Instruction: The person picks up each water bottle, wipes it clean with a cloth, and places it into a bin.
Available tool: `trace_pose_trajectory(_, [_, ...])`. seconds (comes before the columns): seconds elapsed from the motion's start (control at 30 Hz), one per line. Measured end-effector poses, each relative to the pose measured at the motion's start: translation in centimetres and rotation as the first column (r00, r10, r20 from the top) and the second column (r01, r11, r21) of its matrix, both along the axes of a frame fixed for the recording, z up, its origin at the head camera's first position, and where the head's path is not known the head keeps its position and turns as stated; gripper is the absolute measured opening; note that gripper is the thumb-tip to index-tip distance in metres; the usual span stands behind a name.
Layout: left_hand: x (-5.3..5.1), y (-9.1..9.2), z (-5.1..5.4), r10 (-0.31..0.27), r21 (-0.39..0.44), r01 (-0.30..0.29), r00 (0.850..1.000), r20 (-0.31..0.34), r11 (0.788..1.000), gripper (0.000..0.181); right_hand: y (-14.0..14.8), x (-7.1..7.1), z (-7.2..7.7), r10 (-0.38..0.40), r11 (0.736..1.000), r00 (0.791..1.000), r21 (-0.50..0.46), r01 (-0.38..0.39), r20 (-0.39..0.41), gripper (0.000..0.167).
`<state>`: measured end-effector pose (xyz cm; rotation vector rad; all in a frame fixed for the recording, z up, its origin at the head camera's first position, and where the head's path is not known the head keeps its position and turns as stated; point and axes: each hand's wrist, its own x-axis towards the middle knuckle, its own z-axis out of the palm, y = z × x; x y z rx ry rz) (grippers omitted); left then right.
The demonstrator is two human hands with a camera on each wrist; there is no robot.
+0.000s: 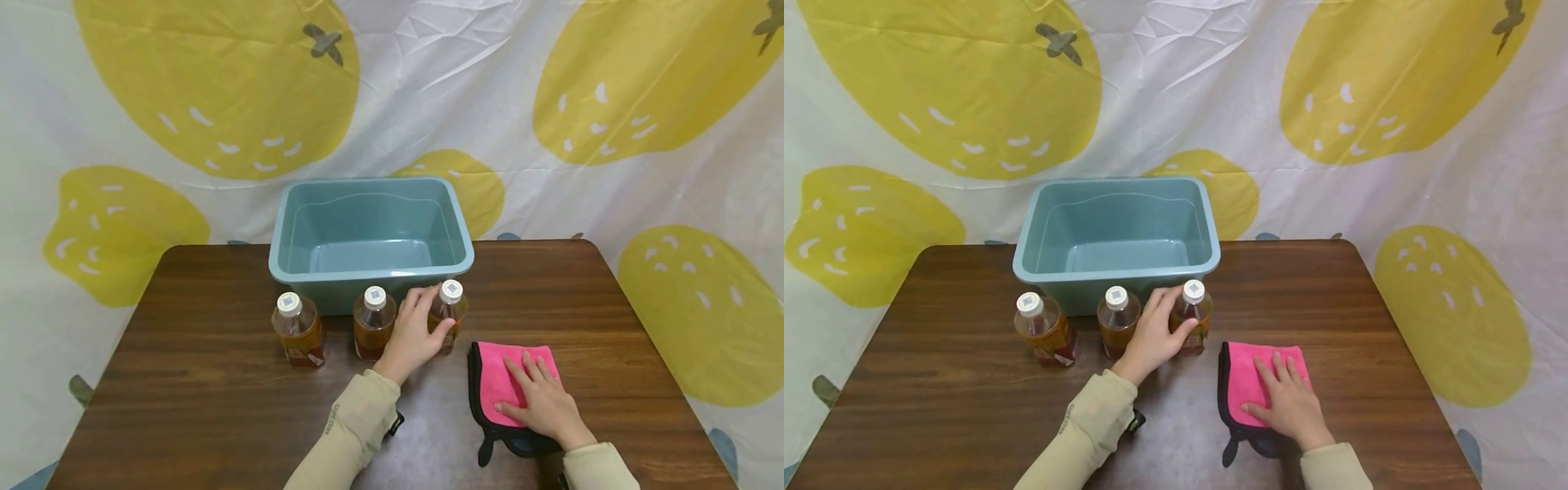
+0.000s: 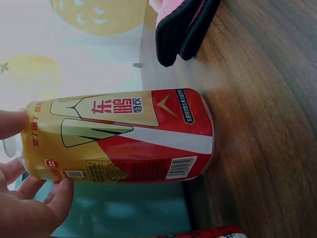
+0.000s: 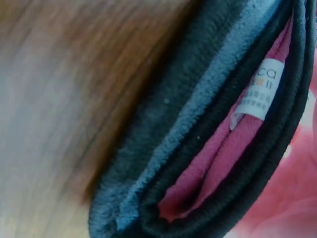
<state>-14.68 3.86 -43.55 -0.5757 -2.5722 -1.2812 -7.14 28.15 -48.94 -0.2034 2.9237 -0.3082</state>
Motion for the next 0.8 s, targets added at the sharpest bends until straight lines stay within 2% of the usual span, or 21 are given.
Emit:
trace_pose_trajectory(0.53, [-0.06, -0.09, 0.13, 0.0, 0.006, 0.0, 0.999, 0.035, 1.0, 0.053, -0.31, 0.37, -0.4, 0.008, 1.0, 0.996, -0.027, -0.01, -0.088, 0.071])
trace_pose_trajectory(0.8, [-0.08, 0.0, 0.17, 0.005, 0.007, -0.006, 0.998, 0.055, 1.0, 0.054, -0.69, 0.3, -0.65, -0.038, 0.997, 0.983, -0.069, 0.025, -0.182, 0.055])
